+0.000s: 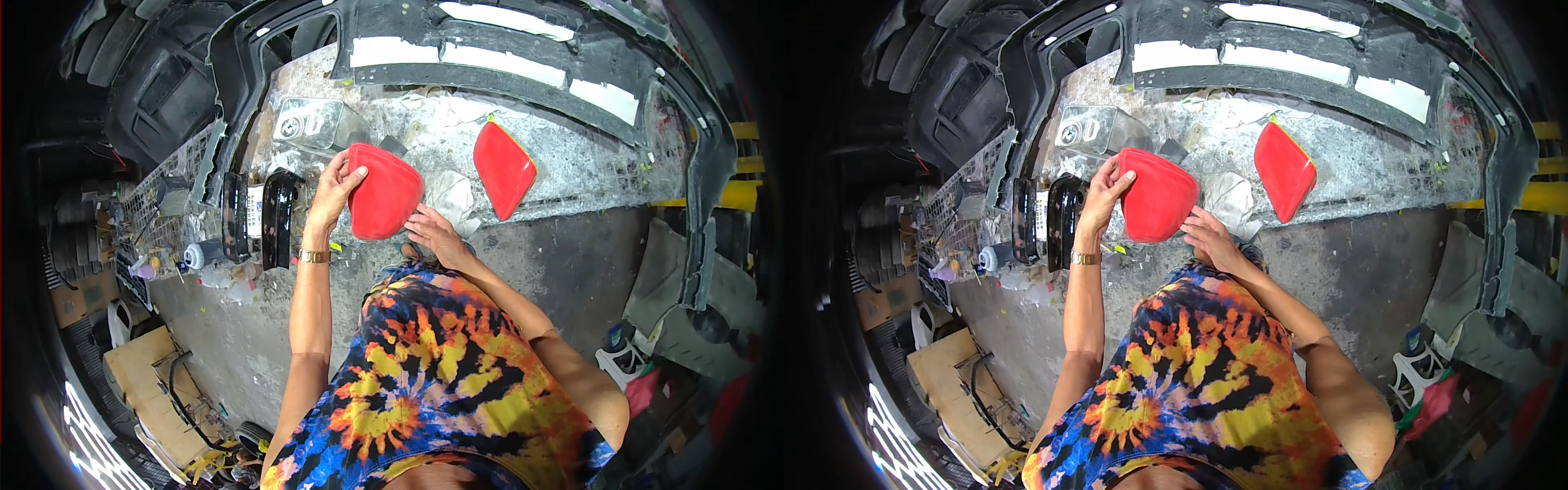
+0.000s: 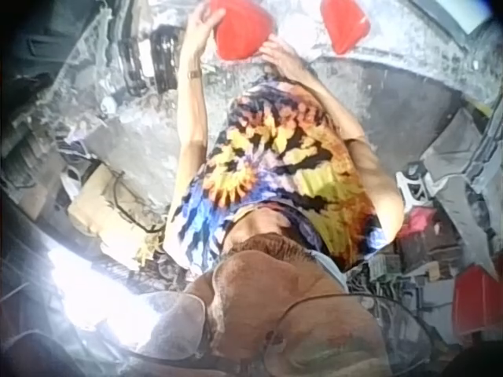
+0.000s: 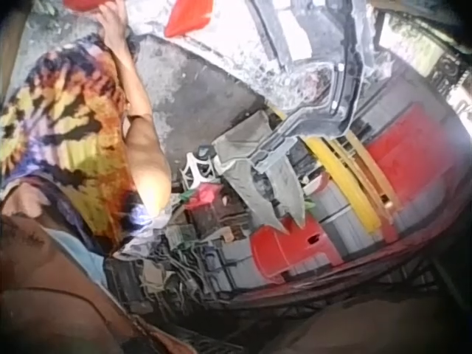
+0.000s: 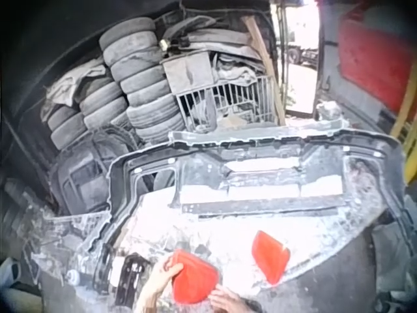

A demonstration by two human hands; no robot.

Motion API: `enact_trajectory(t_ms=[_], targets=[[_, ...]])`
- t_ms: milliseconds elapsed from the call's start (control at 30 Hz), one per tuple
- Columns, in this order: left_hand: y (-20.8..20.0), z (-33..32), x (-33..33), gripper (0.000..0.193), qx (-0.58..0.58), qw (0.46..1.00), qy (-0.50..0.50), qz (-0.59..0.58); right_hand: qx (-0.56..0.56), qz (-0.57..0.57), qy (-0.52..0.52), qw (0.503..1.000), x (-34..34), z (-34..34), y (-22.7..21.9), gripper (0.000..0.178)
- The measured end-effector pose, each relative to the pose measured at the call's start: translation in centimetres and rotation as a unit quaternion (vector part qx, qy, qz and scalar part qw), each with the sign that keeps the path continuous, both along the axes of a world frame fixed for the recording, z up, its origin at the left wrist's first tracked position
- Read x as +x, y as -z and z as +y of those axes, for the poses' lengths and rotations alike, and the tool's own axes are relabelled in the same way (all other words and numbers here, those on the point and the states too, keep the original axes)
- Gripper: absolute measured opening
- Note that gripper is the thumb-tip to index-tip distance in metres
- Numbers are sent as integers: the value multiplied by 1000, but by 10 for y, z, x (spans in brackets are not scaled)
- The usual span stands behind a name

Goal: The recorder is prepping and cleaning car side mirror housings on a workbench.

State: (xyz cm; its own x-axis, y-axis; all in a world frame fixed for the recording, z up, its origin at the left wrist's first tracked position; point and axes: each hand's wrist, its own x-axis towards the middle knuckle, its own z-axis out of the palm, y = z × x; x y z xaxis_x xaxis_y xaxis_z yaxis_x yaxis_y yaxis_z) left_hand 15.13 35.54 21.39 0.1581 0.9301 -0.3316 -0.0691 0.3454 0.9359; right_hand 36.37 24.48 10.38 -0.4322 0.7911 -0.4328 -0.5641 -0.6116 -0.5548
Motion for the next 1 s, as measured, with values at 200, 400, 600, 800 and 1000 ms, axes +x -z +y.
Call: enact_trajectory(t_ms=[200,400,600,800,1000], targets=[[11,1,-10,45,2,1000,-11,5,-5,-49,7,999,-4,-1,5,62],[25,-8,-10,58,16,999,-43,28,-11,-72,8,997,-12,2,-5,54],[15,-50,31,73,231,899,-93,359,-46,-145,-11,988,-20,8,-18,49],[0,-63,37,70,239,917,-56,314,-64,-159,13,985,-34,13,-36,48],[11,-47,13,68,235,948,-56,208,-98,-187,-3,977,-49,15,-50,47]])
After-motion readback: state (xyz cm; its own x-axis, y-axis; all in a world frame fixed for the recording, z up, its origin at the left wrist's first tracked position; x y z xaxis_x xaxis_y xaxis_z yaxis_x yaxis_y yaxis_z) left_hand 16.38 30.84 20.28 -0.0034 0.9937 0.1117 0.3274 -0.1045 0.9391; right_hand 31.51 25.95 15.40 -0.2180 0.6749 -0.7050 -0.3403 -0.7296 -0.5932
